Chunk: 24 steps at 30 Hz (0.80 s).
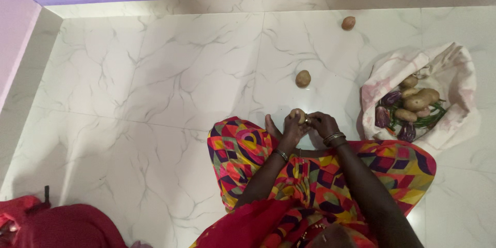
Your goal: The person sits on the floor and peels potatoes one by one using a small knife. They place the peeled potatoes on the floor and continue peeling more from a cloth bag containing various vegetables.
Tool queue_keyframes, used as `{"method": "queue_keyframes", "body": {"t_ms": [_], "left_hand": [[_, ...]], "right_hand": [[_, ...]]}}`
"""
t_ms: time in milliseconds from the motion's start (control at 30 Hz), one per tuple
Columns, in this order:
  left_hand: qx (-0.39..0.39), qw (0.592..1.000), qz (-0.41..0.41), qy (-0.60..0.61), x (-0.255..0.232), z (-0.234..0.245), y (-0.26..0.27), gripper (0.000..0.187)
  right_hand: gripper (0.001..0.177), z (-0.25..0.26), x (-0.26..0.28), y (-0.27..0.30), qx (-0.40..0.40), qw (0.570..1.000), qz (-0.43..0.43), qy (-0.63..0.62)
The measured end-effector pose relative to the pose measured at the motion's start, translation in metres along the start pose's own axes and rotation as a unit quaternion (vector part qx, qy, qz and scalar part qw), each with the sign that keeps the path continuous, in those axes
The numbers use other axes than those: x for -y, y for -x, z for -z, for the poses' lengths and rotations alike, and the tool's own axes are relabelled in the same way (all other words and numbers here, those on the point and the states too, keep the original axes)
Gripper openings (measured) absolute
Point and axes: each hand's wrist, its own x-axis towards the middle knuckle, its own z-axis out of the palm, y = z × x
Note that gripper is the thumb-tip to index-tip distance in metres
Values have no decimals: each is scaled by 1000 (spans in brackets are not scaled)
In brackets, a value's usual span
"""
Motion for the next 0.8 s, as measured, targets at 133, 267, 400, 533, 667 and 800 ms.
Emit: {"method": "queue_keyframes", "body": {"t_ms": [133,267,400,533,667,800], "left_hand": [[21,992,-80,91,-17,3,-5,63],[64,978,-149,130,-48,6,-18,60],[24,990,-136,27,-90,-5,-51,56],[-56,972,-170,-150,-112,-13,-73,49],[-41,947,-229,-223,-117,-17,-76,51],[-75,712,-528,-457,-115,-17,-74,53]], "right_hand": [[22,-10,-2,0,48,997,-8,64],[19,-12,-1,-2,36,995,32,89],[22,-9,-5,-1,28,998,18,61],[22,-4,-9,2,14,999,22,20],[23,-3,-6,6,14,999,32,23],[24,1,-1,5,17,999,11,36]]}}
